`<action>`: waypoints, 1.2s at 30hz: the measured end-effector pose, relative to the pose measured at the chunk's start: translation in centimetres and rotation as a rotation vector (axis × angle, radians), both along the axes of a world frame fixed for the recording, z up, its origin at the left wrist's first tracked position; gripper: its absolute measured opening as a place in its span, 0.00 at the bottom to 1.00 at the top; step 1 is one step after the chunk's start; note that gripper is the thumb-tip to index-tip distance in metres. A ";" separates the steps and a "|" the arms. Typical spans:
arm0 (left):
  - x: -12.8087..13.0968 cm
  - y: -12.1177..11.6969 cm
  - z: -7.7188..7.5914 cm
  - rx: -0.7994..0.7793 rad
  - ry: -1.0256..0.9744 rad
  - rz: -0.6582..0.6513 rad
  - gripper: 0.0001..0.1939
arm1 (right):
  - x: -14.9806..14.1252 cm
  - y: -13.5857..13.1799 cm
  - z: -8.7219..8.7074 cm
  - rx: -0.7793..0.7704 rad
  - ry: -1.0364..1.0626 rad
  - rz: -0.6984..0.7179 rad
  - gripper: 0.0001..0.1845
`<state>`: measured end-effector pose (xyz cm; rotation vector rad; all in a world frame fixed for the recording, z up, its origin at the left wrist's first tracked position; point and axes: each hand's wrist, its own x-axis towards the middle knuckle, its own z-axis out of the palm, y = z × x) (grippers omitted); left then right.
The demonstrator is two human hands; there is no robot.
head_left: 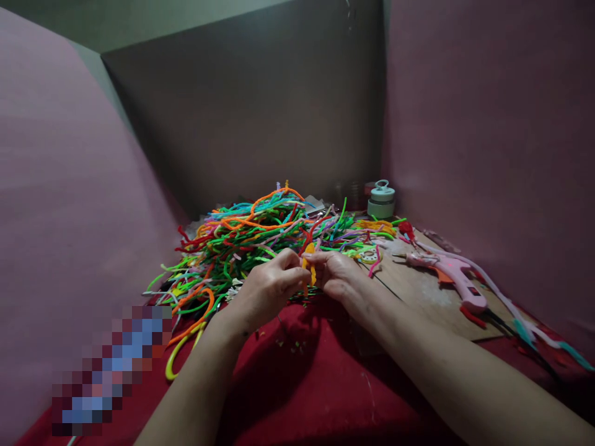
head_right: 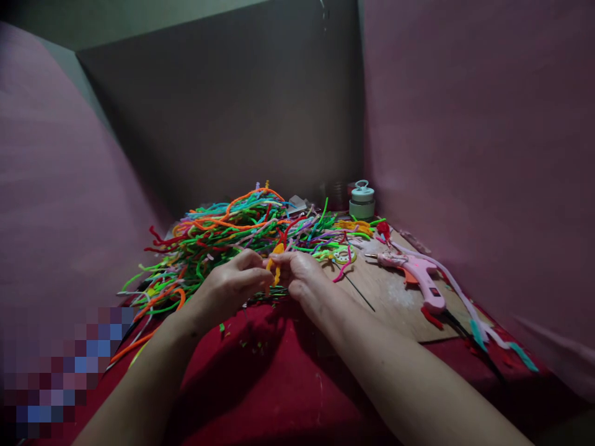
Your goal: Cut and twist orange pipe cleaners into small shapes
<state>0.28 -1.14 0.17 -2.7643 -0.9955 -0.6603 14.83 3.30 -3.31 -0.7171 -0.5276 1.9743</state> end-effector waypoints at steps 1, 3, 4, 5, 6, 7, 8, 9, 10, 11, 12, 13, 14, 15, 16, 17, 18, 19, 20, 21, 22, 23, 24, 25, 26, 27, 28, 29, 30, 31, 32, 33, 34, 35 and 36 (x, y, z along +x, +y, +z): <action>0.2 -0.1 0.1 0.004 -0.013 -0.008 0.09 | 0.0 0.0 0.0 0.001 0.003 0.000 0.09; 0.5 -0.3 0.3 -0.012 -0.078 -0.036 0.08 | -0.1 -0.1 0.2 0.008 0.001 -0.008 0.09; 0.6 -0.3 0.5 -0.036 -0.125 -0.055 0.07 | -0.1 -0.2 0.2 0.017 -0.007 -0.015 0.08; 0.7 -0.4 0.6 -0.075 -0.175 -0.074 0.07 | -0.2 -0.3 0.3 0.031 -0.017 -0.021 0.08; 0.7 -0.5 0.7 -0.126 -0.222 -0.088 0.07 | -0.2 -0.4 0.4 0.049 -0.026 -0.027 0.08; 0.7 -0.6 0.9 -0.181 -0.267 -0.090 0.07 | -0.3 -0.5 0.5 0.071 -0.031 -0.030 0.07; 0.8 -0.6 1.0 -0.233 -0.312 -0.081 0.07 | -0.3 -0.6 0.6 0.090 -0.032 -0.028 0.06; 0.8 -0.7 1.1 -0.279 -0.355 -0.064 0.06 | -0.3 -0.7 0.6 0.107 -0.031 -0.015 0.05; 0.8 -0.8 1.2 -0.313 -0.398 -0.043 0.06 | -0.4 -0.8 0.6 0.121 -0.030 0.000 0.04; 0.8 -0.9 1.3 -0.334 -0.436 -0.022 0.06 | -0.4 -0.9 0.6 0.134 -0.039 0.016 0.04; 0.8 -1.0 1.4 -0.343 -0.465 -0.001 0.06 | -0.4 -1.0 0.7 0.149 -0.058 0.028 0.04; 0.8 -1.1 1.5 -0.343 -0.481 0.016 0.07 | -0.4 -1.1 0.7 0.171 -0.081 0.032 0.03; 0.7 -1.1 1.6 -0.334 -0.485 0.031 0.07 | -0.4 -1.3 0.7 0.202 -0.107 0.024 0.03; 0.6 -1.1 1.6 -0.316 -0.479 0.046 0.07 | -0.4 -1.4 0.7 0.239 -0.131 0.005 0.03; 0.6 -1.1 1.7 -0.289 -0.467 0.062 0.07 | -0.5 -1.5 0.7 0.272 -0.154 -0.021 0.03; 0.4 -1.0 1.7 -0.257 -0.450 0.077 0.06 | -0.5 -1.5 0.7 0.301 -0.175 -0.041 0.03; 0.3 -0.9 1.7 -0.223 -0.428 0.087 0.06 | -0.6 -1.5 0.7 0.325 -0.193 -0.057 0.04; 0.2 -0.9 1.7 -0.186 -0.403 0.094 0.06 | -0.6 -1.5 0.6 0.343 -0.212 -0.068 0.05; 0.1 -0.8 1.6 -0.148 -0.372 0.100 0.05 | -0.6 -1.4 0.5 0.359 -0.229 -0.072 0.05; 0.0 -0.7 1.5 -0.108 -0.336 0.110 0.05 | -0.7 -1.2 0.3 0.376 -0.242 -0.073 0.05; 0.0 -0.6 1.4 -0.066 -0.299 0.125 0.06 | -0.7 -1.1 0.2 0.396 -0.253 -0.075 0.05; -0.1 -0.5 1.3 -0.024 -0.261 0.144 0.06 | -0.7 -1.0 0.1 0.413 -0.260 -0.075 0.04; -0.1 -0.4 1.2 0.013 -0.224 0.166 0.07 | -0.7 -0.9 0.0 0.425 -0.263 -0.079 0.03; -0.1 -0.3 1.0 0.041 -0.190 0.185 0.07 | -0.7 -0.9 -0.1 0.432 -0.265 -0.080 0.02; -0.1 -0.2 0.9 0.060 -0.163 0.196 0.07 | -0.7 -0.8 -0.1 0.435 -0.268 -0.086 0.02; -0.1 -0.2 0.8 0.067 -0.144 0.200 0.08 | -0.7 -0.9 0.0 0.435 -0.272 -0.093 0.02; -0.1 -0.1 0.7 0.069 -0.130 0.199 0.08 | -0.7 -0.9 0.0 0.432 -0.279 -0.101 0.03; -0.1 -0.1 0.7 0.070 -0.124 0.197 0.07 | -0.7 -1.0 0.1 0.432 -0.288 -0.107 0.04; -0.2 -0.1 0.7 0.073 -0.123 0.194 0.07 | -0.7 -1.1 0.2 0.435 -0.298 -0.111 0.04; -0.2 -0.1 0.7 0.075 -0.123 0.192 0.07 | -0.7 -1.1 0.3 0.441 -0.308 -0.111 0.04; -0.2 -0.1 0.7 0.076 -0.122 0.192 0.07 | -0.7 -1.2 0.4 0.446 -0.317 -0.111 0.05; -0.2 -0.1 0.7 0.076 -0.119 0.193 0.07 | -0.7 -1.3 0.5 0.449 -0.326 -0.112 0.05; -0.1 -0.1 0.7 0.076 -0.112 0.194 0.07 | -0.7 -1.3 0.5 0.455 -0.339 -0.118 0.05; -0.1 -0.1 0.7 0.075 -0.102 0.199 0.07 | -0.7 -1.3 0.6 0.462 -0.354 -0.124 0.05; 0.0 -0.2 0.7 0.075 -0.087 0.207 0.08 | -0.7 -1.3 0.6 0.473 -0.370 -0.131 0.05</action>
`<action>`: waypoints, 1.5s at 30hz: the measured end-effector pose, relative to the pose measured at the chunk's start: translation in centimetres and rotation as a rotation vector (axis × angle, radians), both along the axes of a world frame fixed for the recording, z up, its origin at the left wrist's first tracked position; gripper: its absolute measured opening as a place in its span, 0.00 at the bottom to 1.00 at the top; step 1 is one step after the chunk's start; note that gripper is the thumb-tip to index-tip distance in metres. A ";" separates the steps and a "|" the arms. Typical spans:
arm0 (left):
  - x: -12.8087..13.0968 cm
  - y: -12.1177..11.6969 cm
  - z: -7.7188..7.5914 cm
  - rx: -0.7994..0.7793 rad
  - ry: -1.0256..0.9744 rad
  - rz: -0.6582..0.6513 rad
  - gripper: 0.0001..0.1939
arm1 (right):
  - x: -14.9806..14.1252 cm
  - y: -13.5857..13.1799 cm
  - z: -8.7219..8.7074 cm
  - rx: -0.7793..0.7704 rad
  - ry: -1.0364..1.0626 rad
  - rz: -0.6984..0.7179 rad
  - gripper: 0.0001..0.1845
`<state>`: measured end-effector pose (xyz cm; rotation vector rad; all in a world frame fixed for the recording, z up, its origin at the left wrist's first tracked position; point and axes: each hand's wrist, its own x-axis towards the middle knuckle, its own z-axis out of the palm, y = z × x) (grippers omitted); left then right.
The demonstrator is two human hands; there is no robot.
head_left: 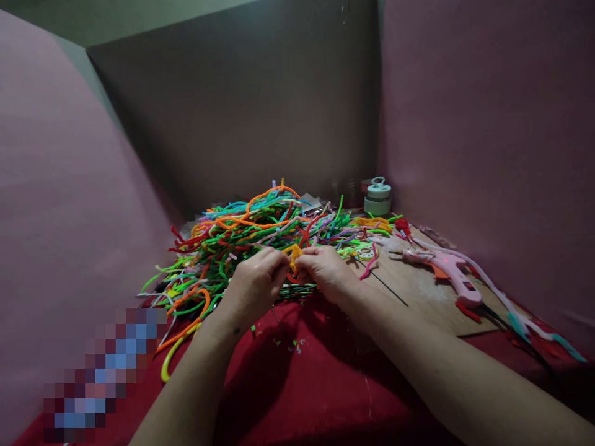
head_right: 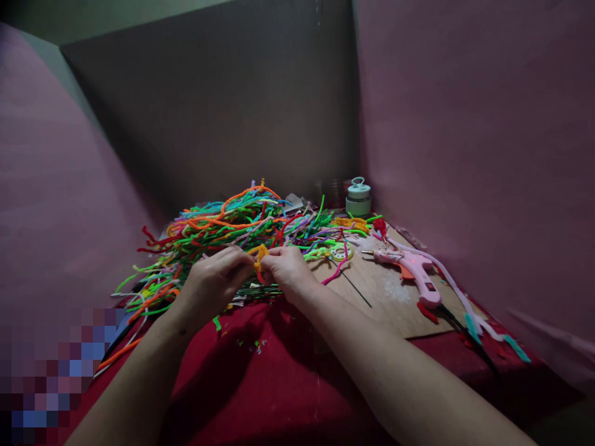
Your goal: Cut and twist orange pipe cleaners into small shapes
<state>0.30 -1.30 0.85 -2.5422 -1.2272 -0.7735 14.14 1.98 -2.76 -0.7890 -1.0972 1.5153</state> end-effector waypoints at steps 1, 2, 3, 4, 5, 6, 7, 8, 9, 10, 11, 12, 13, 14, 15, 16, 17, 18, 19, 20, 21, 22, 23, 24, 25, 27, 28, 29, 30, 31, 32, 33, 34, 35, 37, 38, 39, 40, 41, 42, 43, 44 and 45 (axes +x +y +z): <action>0.1 0.0 -0.1 0.000 0.017 0.011 0.08 | 0.0 0.0 0.0 0.012 -0.015 -0.004 0.05; 0.2 0.0 -0.1 0.002 0.037 0.024 0.09 | 0.0 0.0 0.0 0.023 -0.028 -0.004 0.05; 0.3 0.0 -0.3 0.007 0.058 0.039 0.10 | 0.0 -0.1 0.0 0.029 -0.039 0.000 0.04; 0.4 0.0 -0.4 0.016 0.081 0.058 0.10 | 0.0 -0.1 0.0 0.029 -0.049 0.005 0.04; 0.5 0.0 -0.5 0.027 0.104 0.078 0.11 | 0.0 -0.2 0.0 0.029 -0.061 0.009 0.04; 0.6 0.0 -0.7 0.037 0.127 0.098 0.11 | 0.0 -0.3 0.0 0.031 -0.075 0.009 0.04; 0.6 -0.1 -0.9 0.046 0.149 0.116 0.11 | -0.1 -0.4 -0.1 0.037 -0.090 0.001 0.03; 0.7 -0.1 -1.0 0.056 0.165 0.128 0.10 | -0.1 -0.5 -0.1 0.048 -0.106 -0.009 0.03; 0.8 -0.1 -1.2 0.066 0.172 0.132 0.09 | -0.2 -0.5 -0.1 0.059 -0.119 -0.018 0.03; 0.9 -0.1 -1.3 0.074 0.170 0.129 0.08 | -0.2 -0.6 -0.2 0.068 -0.127 -0.027 0.04; 1.0 -0.1 -1.4 0.080 0.159 0.116 0.07 | -0.3 -0.6 -0.2 0.073 -0.127 -0.035 0.04; 1.0 -0.1 -1.4 0.080 0.141 0.095 0.07 | -0.3 -0.6 -0.2 0.076 -0.123 -0.039 0.04; 1.0 -0.1 -1.4 0.074 0.114 0.069 0.07 | -0.3 -0.6 -0.2 0.074 -0.110 -0.039 0.04; 1.0 -0.1 -1.3 0.061 0.072 0.046 0.06 | -0.3 -0.6 -0.2 0.067 -0.092 -0.035 0.04; 0.9 0.0 -1.2 0.040 0.011 0.028 0.05 | -0.2 -0.6 -0.2 0.055 -0.070 -0.024 0.04; 0.7 0.1 -1.0 0.009 -0.073 0.020 0.05 | -0.2 -0.6 -0.1 0.038 -0.043 -0.006 0.04; 0.6 0.2 -0.7 -0.038 -0.180 0.024 0.07 | -0.2 -0.5 0.0 0.018 -0.015 0.015 0.05; 0.3 0.3 -0.3 -0.103 -0.308 0.042 0.12 | -0.1 -0.5 0.1 -0.004 0.011 0.035 0.05; 0.1 0.4 0.0 -0.187 -0.445 0.066 0.18 | -0.1 -0.5 0.2 -0.023 0.033 0.049 0.06; -0.1 0.4 0.4 -0.297 -0.571 0.089 0.22 | 0.0 -0.5 0.3 -0.037 0.052 0.057 0.06; -0.3 0.4 0.7 -0.430 -0.668 0.105 0.23 | 0.0 -0.5 0.4 -0.044 0.065 0.063 0.06; -0.4 0.4 1.0 -0.566 -0.734 0.112 0.22 | 0.0 -0.5 0.5 -0.047 0.072 0.070 0.06; -0.4 0.3 1.2 -0.682 -0.770 0.109 0.20 | 0.0 -0.6 0.5 -0.046 0.073 0.079 0.06; -0.3 0.2 1.4 -0.762 -0.785 0.104 0.17 | 0.0 -0.6 0.4 -0.043 0.070 0.088 0.06; -0.1 0.0 1.4 -0.801 -0.789 0.098 0.15 | 0.0 -0.6 0.4 -0.040 0.061 0.095 0.07; 0.3 -0.2 1.3 -0.764 -0.801 0.089 0.14 | -0.1 -0.7 0.3 -0.037 0.039 0.097 0.07; 0.6 -0.2 1.1 -0.712 -0.799 0.082 0.13 | -0.1 -0.7 0.2 -0.036 0.034 0.094 0.06; 0.7 -0.2 0.9 -0.658 -0.776 0.069 0.12 | -0.1 -0.6 0.2 -0.035 0.036 0.090 0.06; 0.8 -0.1 0.7 -0.600 -0.741 0.050 0.11 | -0.1 -0.6 0.1 -0.034 0.045 0.089 0.06; 0.8 0.1 0.5 -0.537 -0.699 0.032 0.10 | -0.1 -0.6 0.1 -0.032 0.060 0.093 0.05; 0.7 0.2 0.4 -0.475 -0.659 0.023 0.10 | -0.1 -0.6 0.1 -0.034 0.079 0.101 0.04; 0.6 0.3 0.3 -0.423 -0.636 0.019 0.10 | -0.1 -0.5 0.1 -0.043 0.101 0.113 0.04; 0.5 0.4 0.3 -0.400 -0.639 0.014 0.10 | -0.1 -0.5 0.1 -0.054 0.127 0.134 0.04; 0.4 0.4 0.4 -0.423 -0.662 0.002 0.10 | -0.1 -0.5 0.2 -0.064 0.158 0.156 0.04; 0.3 0.2 0.6 -0.588 -0.734 -0.048 0.10 | 0.0 -0.4 0.2 -0.079 0.230 0.213 0.06; 0.3 0.1 0.7 -0.692 -0.764 -0.082 0.10 | 0.0 -0.4 0.1 -0.085 0.257 0.241 0.06; 0.3 0.1 0.7 -0.778 -0.781 -0.112 0.10 | 0.0 -0.3 0.1 -0.090 0.270 0.259 0.06; 0.3 0.0 0.8 -0.831 -0.789 -0.133 0.09 | 0.1 -0.2 0.0 -0.098 0.266 0.264 0.06; 0.4 0.0 0.8 -0.851 -0.795 -0.149 0.10 | 0.2 -0.2 0.0 -0.107 0.249 0.256 0.06; 0.4 0.0 0.8 -0.853 -0.803 -0.161 0.10 | 0.2 -0.1 0.0 -0.112 0.229 0.239 0.07; 0.4 0.1 0.7 -0.853 -0.810 -0.168 0.11 | 0.3 -0.1 0.0 -0.112 0.215 0.215 0.07; 0.4 0.2 0.7 -0.860 -0.817 -0.172 0.11 | 0.4 -0.1 0.0 -0.112 0.210 0.189 0.06; 0.3 0.3 0.6 -0.869 -0.825 -0.172 0.12 | 0.4 -0.1 0.1 -0.113 0.214 0.166 0.06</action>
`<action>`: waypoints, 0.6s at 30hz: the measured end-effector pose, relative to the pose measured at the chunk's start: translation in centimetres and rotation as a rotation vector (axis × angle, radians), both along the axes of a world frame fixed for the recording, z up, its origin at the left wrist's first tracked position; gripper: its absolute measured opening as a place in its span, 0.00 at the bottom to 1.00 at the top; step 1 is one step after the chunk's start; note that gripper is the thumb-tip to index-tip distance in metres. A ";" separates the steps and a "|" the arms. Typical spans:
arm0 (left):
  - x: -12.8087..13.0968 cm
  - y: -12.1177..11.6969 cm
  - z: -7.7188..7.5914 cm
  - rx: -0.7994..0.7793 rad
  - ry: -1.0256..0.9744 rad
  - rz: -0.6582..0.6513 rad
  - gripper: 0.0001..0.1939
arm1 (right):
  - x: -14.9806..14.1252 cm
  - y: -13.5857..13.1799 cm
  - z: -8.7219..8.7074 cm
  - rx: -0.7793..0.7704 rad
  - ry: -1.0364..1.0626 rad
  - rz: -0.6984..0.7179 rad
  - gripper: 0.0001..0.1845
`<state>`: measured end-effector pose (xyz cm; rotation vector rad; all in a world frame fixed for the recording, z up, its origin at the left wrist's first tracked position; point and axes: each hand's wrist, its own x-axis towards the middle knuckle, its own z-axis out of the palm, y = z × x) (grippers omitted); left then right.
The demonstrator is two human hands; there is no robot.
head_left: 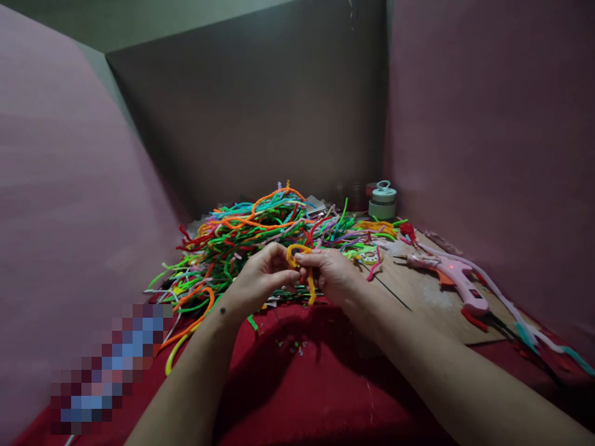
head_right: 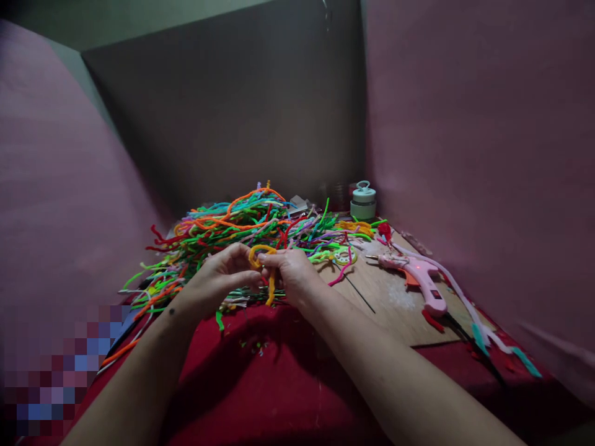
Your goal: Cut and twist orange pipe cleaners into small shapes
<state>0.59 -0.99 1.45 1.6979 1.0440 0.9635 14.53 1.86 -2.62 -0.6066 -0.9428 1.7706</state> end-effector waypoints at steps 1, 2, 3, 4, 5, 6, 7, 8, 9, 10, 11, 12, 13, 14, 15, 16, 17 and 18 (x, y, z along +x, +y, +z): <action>-0.1 0.1 -0.1 -0.012 0.001 0.004 0.13 | 0.0 -0.1 0.1 -0.005 0.009 -0.015 0.05; -0.1 0.2 -0.1 -0.021 0.008 0.014 0.14 | 0.0 -0.1 0.2 -0.010 0.018 -0.025 0.04; -0.2 0.2 -0.2 -0.031 0.021 0.025 0.16 | 0.0 -0.2 0.3 -0.019 0.024 -0.027 0.03; -0.2 0.2 -0.2 -0.046 0.037 0.033 0.17 | 0.0 -0.3 0.4 -0.031 0.024 -0.026 0.03; -0.2 0.2 -0.2 -0.063 0.053 0.037 0.18 | -0.1 -0.4 0.5 -0.044 0.022 -0.025 0.02; -0.1 0.2 -0.3 -0.085 0.067 0.037 0.19 | -0.1 -0.4 0.5 -0.057 0.019 -0.025 0.02; -0.1 0.2 -0.3 -0.110 0.075 0.032 0.20 | -0.1 -0.5 0.4 -0.071 0.017 -0.022 0.01; 0.0 0.1 -0.3 -0.134 0.081 0.022 0.21 | -0.2 -0.5 0.4 -0.085 0.018 -0.016 0.01; 0.0 0.1 -0.3 -0.155 0.086 0.011 0.22 | -0.2 -0.5 0.3 -0.096 0.024 -0.009 0.02; 0.1 0.1 -0.4 -0.169 0.092 0.002 0.22 | -0.3 -0.5 0.2 -0.099 0.032 -0.001 0.02; 0.1 0.1 -0.4 -0.180 0.101 -0.006 0.22 | -0.4 -0.5 0.1 -0.099 0.039 0.008 0.02; 0.1 0.1 -0.4 -0.187 0.114 -0.015 0.22 | -0.4 -0.5 -0.1 -0.100 0.047 0.014 0.02; 0.2 0.1 -0.5 -0.188 0.129 -0.024 0.21 | -0.5 -0.4 -0.1 -0.105 0.050 0.018 0.03; 0.2 0.1 -0.6 -0.181 0.150 -0.031 0.21 | -0.5 -0.3 -0.2 -0.116 0.051 0.020 0.03; 0.2 0.1 -0.8 -0.167 0.177 -0.034 0.20 | -0.5 -0.3 -0.2 -0.134 0.048 0.026 0.03; 0.2 0.2 -0.9 -0.150 0.208 -0.035 0.20 | -0.4 -0.2 -0.2 -0.156 0.043 0.033 0.03; 0.1 0.2 -1.0 -0.133 0.238 -0.034 0.20 | -0.4 -0.2 -0.2 -0.178 0.036 0.041 0.03; 0.0 0.2 -1.1 -0.121 0.262 -0.032 0.20 | -0.3 -0.2 -0.1 -0.194 0.031 0.048 0.03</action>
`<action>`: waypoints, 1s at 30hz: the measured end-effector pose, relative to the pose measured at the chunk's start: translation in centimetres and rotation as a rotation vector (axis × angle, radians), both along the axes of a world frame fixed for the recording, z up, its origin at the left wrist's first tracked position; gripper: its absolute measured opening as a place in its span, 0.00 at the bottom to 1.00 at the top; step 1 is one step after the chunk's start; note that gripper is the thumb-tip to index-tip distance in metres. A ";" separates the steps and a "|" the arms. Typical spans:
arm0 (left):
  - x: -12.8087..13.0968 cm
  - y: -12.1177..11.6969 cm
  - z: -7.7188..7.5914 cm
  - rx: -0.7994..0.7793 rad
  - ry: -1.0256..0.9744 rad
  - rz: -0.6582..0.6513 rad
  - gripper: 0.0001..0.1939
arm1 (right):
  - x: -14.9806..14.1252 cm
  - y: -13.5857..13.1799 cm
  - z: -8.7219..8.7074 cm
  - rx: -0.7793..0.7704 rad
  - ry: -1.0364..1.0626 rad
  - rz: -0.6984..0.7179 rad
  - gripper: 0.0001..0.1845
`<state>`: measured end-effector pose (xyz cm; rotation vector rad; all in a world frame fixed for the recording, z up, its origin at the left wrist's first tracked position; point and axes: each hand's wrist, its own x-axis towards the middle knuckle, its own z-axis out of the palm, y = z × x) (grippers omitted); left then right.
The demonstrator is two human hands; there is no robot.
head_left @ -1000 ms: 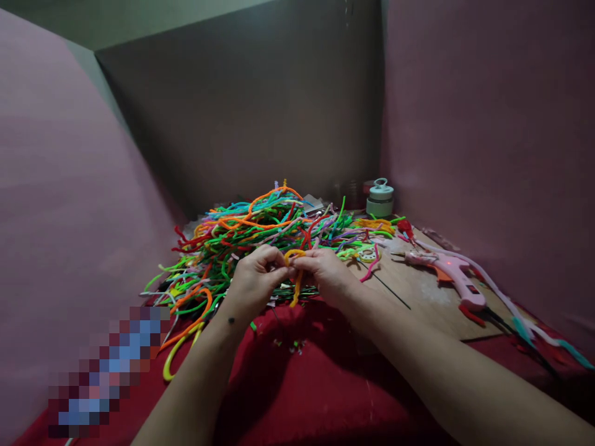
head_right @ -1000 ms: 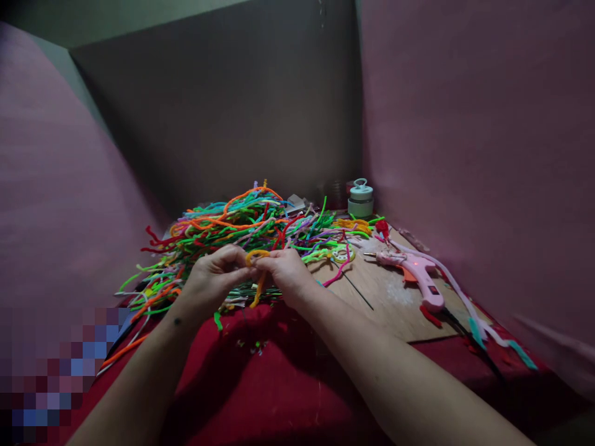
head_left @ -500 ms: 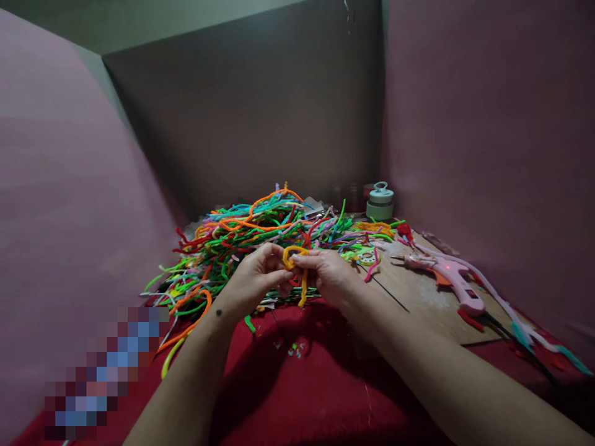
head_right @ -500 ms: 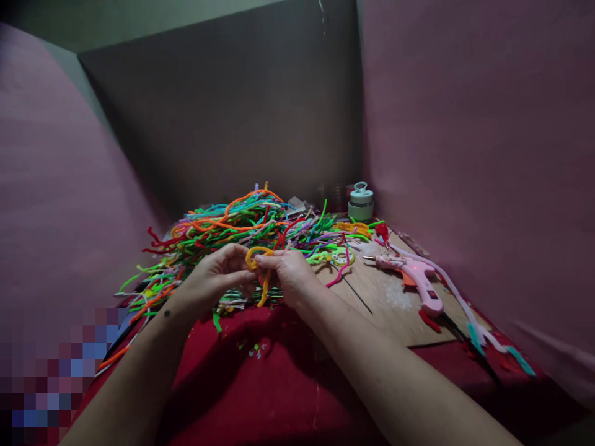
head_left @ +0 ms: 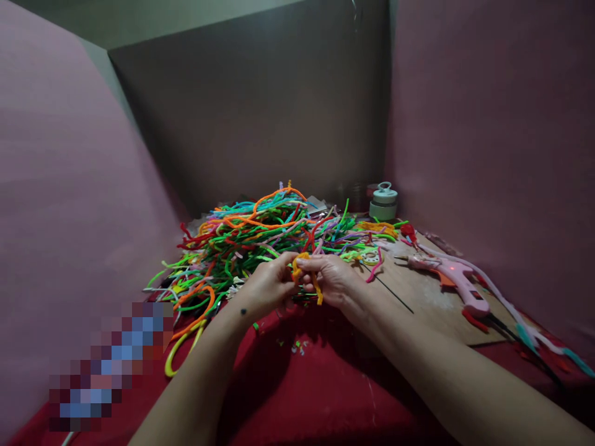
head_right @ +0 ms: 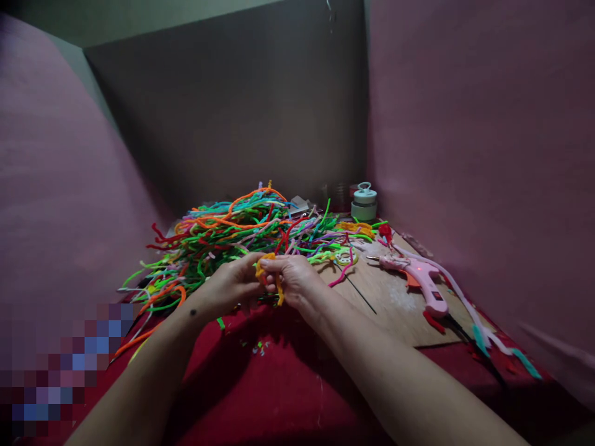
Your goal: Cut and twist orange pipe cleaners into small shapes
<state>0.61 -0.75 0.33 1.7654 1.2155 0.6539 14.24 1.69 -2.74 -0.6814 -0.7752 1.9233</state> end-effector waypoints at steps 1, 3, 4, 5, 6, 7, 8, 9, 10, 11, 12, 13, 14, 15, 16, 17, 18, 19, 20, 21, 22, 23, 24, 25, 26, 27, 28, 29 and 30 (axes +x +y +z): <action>-0.2 0.0 0.0 0.003 0.015 -0.001 0.20 | 0.1 0.0 0.1 -0.005 0.002 0.006 0.03; -0.6 0.1 0.1 -0.015 0.030 -0.010 0.18 | 0.1 0.1 0.1 0.007 0.023 0.002 0.03; -0.9 0.2 0.2 -0.027 0.040 -0.014 0.16 | 0.1 0.1 0.1 0.018 0.032 -0.006 0.03; -1.2 0.2 0.4 -0.037 0.055 -0.016 0.14 | 0.1 0.2 0.0 0.030 0.037 -0.013 0.03; -1.4 0.1 0.5 -0.048 0.071 -0.014 0.11 | 0.0 0.3 0.0 0.043 0.035 -0.021 0.03; -1.6 0.1 0.7 -0.061 0.079 -0.008 0.09 | 0.0 0.3 -0.1 0.057 0.029 -0.029 0.04; -1.7 0.1 0.8 -0.081 0.074 -0.003 0.07 | -0.1 0.4 -0.2 0.073 0.022 -0.037 0.04; -1.7 0.0 0.9 -0.109 0.049 -0.003 0.07 | -0.1 0.4 -0.2 0.090 0.017 -0.047 0.04; -1.7 0.0 1.0 -0.143 0.000 -0.005 0.08 | -0.1 0.4 -0.3 0.106 0.015 -0.058 0.04; -1.5 0.0 1.0 -0.179 -0.071 -0.008 0.09 | -0.1 0.3 -0.2 0.119 0.016 -0.068 0.04; -1.4 0.0 0.9 -0.212 -0.158 -0.008 0.11 | -0.1 0.3 -0.1 0.127 0.019 -0.078 0.04; -1.2 0.1 0.8 -0.240 -0.252 -0.005 0.12 | 0.0 0.2 0.0 0.133 0.020 -0.080 0.04; -1.0 0.2 0.6 -0.260 -0.338 0.000 0.13 | 0.0 0.1 0.1 0.136 0.024 -0.078 0.05; -0.8 0.3 0.4 -0.271 -0.408 0.007 0.13 | 0.1 0.0 0.2 0.138 0.029 -0.071 0.05; -0.7 0.4 0.3 -0.276 -0.452 0.011 0.12 | 0.1 0.0 0.2 0.143 0.034 -0.064 0.06; -0.6 0.5 0.1 -0.273 -0.473 0.011 0.12 | 0.2 0.0 0.3 0.151 0.039 -0.064 0.06; -0.5 0.6 0.0 -0.261 -0.479 0.010 0.11 | 0.2 0.0 0.3 0.155 0.045 -0.072 0.06; -0.5 0.6 0.0 -0.246 -0.470 0.014 0.10 | 0.2 0.1 0.3 0.152 0.051 -0.085 0.06; -0.5 0.5 0.0 -0.232 -0.452 0.025 0.10 | 0.2 0.1 0.3 0.136 0.057 -0.098 0.05; -0.5 0.5 0.1 -0.223 -0.429 0.043 0.10 | 0.1 0.2 0.3 0.111 0.064 -0.104 0.05; -0.4 0.3 0.2 -0.218 -0.404 0.060 0.11 | 0.1 0.2 0.3 0.077 0.073 -0.102 0.06; -0.4 0.2 0.4 -0.213 -0.381 0.075 0.11 | 0.1 0.2 0.3 0.042 0.083 -0.095 0.07; -0.4 0.0 0.6 -0.208 -0.359 0.086 0.11 | 0.0 0.2 0.4 0.016 0.091 -0.088 0.09; -0.3 -0.1 0.8 -0.197 -0.341 0.091 0.11 | 0.0 0.2 0.4 0.006 0.095 -0.087 0.10; -0.3 -0.2 0.9 -0.178 -0.328 0.094 0.10 | 0.0 0.1 0.5 0.012 0.093 -0.094 0.10; -0.2 -0.3 1.0 -0.158 -0.315 0.095 0.10 | 0.0 0.0 0.6 0.029 0.088 -0.109 0.10; -0.1 -0.4 1.1 -0.139 -0.301 0.098 0.10 | 0.0 -0.1 0.7 0.052 0.080 -0.126 0.09; -0.1 -0.4 1.1 -0.124 -0.290 0.105 0.10 | 0.0 -0.1 0.8 0.073 0.071 -0.146 0.08; 0.0 -0.4 1.1 -0.112 -0.281 0.112 0.10 | 0.0 -0.1 0.8 0.089 0.064 -0.169 0.06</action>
